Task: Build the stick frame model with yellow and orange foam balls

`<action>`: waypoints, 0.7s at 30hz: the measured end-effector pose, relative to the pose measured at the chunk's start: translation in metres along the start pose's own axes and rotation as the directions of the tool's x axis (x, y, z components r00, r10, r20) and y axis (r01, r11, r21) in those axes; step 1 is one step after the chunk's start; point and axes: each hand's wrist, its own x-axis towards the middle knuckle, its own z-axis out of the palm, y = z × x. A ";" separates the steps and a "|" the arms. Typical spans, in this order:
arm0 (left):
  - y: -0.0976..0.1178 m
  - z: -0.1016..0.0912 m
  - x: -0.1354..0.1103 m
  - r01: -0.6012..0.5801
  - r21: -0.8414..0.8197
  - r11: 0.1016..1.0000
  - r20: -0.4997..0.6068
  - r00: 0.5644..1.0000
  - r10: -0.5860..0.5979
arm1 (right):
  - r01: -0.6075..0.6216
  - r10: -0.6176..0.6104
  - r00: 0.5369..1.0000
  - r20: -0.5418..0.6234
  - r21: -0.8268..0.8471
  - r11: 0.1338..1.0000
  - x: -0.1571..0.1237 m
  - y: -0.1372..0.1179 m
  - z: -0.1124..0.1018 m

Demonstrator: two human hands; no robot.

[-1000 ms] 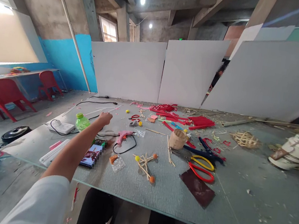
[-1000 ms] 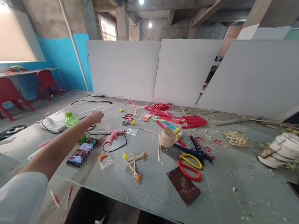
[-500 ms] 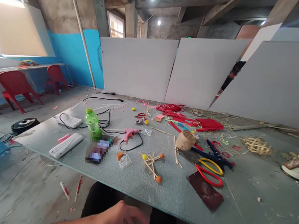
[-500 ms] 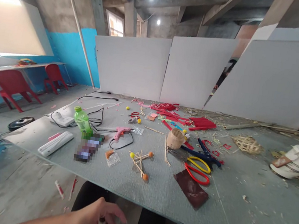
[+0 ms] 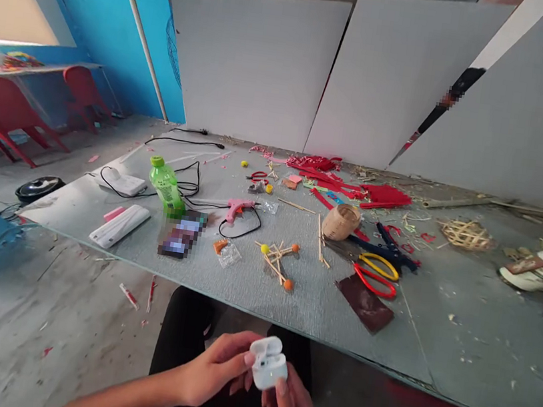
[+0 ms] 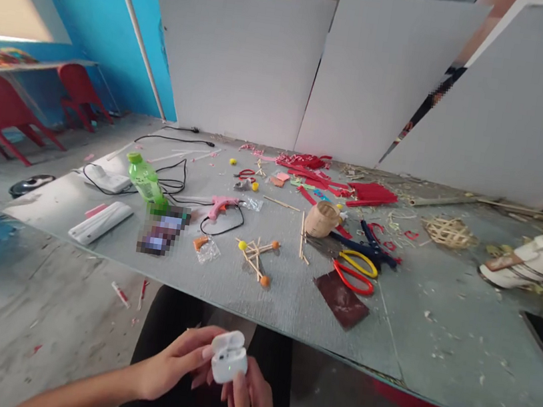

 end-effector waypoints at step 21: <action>0.010 -0.026 -0.008 -0.292 0.724 0.624 -0.004 0.904 0.428 | 0.363 -0.372 0.928 -0.003 -0.217 0.906 0.035 0.003 -0.009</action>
